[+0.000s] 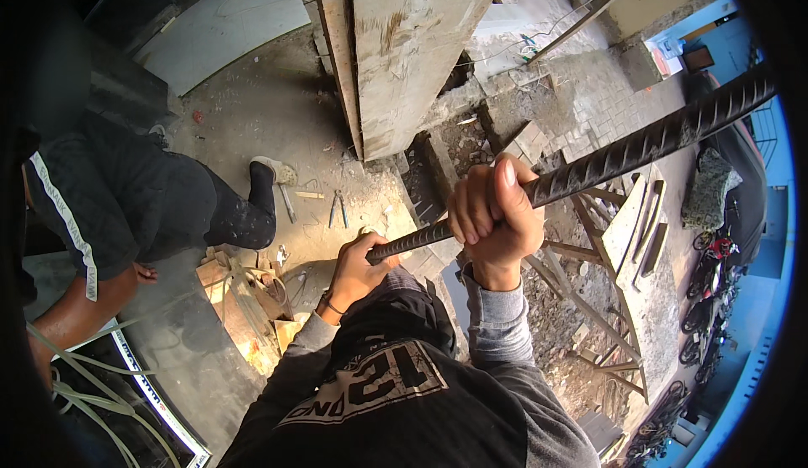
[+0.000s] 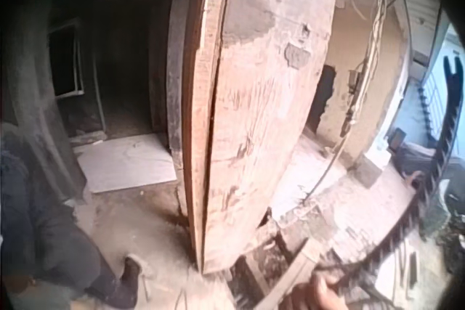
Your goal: The person uses a long metal rebar as a lever to pry apart a large wooden door frame or panel from a wall. They repeatedly insert the rebar into the gap and apply force to separate the wood, while another person stands nearby holding a rope.
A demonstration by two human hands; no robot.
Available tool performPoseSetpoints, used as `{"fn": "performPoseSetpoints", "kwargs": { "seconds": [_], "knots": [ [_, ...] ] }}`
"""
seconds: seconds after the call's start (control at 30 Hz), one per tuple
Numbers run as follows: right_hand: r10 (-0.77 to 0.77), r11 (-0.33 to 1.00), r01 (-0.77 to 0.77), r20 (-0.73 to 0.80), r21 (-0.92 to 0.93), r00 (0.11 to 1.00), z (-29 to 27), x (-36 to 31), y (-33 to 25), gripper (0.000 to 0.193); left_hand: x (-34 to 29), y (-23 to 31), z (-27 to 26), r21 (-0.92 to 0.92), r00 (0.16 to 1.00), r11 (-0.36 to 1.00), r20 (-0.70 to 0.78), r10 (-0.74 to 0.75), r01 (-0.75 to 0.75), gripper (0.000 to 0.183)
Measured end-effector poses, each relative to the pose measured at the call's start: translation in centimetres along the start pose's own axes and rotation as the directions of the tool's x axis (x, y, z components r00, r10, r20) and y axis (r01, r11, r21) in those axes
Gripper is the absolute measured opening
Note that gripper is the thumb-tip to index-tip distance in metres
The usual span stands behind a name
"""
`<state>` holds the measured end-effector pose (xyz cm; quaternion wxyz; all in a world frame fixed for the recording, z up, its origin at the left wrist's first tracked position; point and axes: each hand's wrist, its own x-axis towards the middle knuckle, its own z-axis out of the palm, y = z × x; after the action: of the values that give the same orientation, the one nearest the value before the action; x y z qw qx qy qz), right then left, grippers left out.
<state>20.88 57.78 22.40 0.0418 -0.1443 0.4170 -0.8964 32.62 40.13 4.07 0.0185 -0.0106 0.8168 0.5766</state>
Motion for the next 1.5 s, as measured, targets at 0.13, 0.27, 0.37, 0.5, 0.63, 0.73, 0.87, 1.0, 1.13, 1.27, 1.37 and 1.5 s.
{"fn": "performPoseSetpoints", "kwargs": {
  "seconds": [0.13, 0.27, 0.37, 0.5, 0.63, 0.73, 0.87, 1.0, 1.13, 1.27, 1.37, 1.5],
  "knots": [
    [0.007, 0.999, -0.004, -0.081, 0.034, 0.997, -3.2, -8.1, 1.0, 0.041, -3.0, -0.8, 4.1, -0.013, 0.973, 0.999, 0.228, -0.032, 0.036, 0.043],
    [0.031, 0.999, -0.028, -0.115, 0.031, 0.993, -4.6, -14.3, 0.6, 0.038, -6.9, -1.3, 8.3, 0.009, 0.962, 0.999, 0.268, -0.045, 0.044, 0.038],
    [0.036, 0.999, -0.037, -0.168, -0.005, 0.985, -4.9, -17.3, -0.3, 0.038, -9.2, -1.2, 10.4, -0.015, 0.978, 0.999, 0.203, -0.04, 0.043, 0.042],
    [-0.049, 0.995, 0.031, -0.201, -0.094, 0.978, -5.1, -19.1, -2.9, 0.036, -10.1, -1.7, 12.7, -0.006, 0.987, 1.0, 0.163, -0.002, 0.003, 0.053],
    [-0.344, 0.937, 0.31, -0.266, -0.162, 0.901, -5.6, -18.5, -7.1, 0.039, -9.4, -1.4, 14.2, 0.067, 0.988, 0.998, 0.153, 0.01, -0.021, 0.05],
    [-0.407, 0.913, 0.375, -0.303, -0.159, 0.862, -6.5, -17.0, -9.8, 0.041, -8.0, -0.5, 14.5, 0.092, 0.984, 0.98, 0.045, 0.171, -0.174, 0.048],
    [-0.317, 0.948, 0.299, -0.349, -0.105, 0.882, -8.2, -14.5, -12.3, 0.057, -4.4, 1.5, 14.4, 0.152, 0.984, 0.975, 0.086, 0.153, -0.165, 0.052],
    [-0.321, 0.947, 0.313, -0.148, -0.078, 0.935, -8.7, -12.0, -16.8, 0.059, 0.8, 5.7, 14.5, 0.21, 0.977, 0.954, 0.043, 0.211, -0.215, 0.059],
    [-0.542, 0.84, 0.534, -0.215, -0.1, 0.813, -6.7, -10.0, -23.4, 0.057, 8.3, 13.3, 12.4, 0.322, 0.832, 0.813, -0.118, 0.543, -0.485, 0.057],
    [-0.745, 0.654, 0.754, -0.122, 0.066, 0.656, -5.0, -8.6, -27.9, 0.052, 14.6, 21.9, 8.7, 0.409, 0.652, 0.66, -0.182, 0.736, -0.63, 0.055],
    [-0.832, 0.526, 0.825, -0.076, 0.208, 0.549, -4.2, -8.2, -28.7, 0.058, 17.7, 26.9, 5.9, 0.506, 0.523, 0.533, -0.177, 0.834, -0.678, 0.049],
    [-0.885, 0.441, 0.86, -0.033, 0.258, 0.464, -2.7, -8.5, -27.6, 0.058, 19.9, 30.4, 3.0, 0.552, 0.374, 0.392, -0.153, 0.915, -0.735, 0.047]
  ]
}}
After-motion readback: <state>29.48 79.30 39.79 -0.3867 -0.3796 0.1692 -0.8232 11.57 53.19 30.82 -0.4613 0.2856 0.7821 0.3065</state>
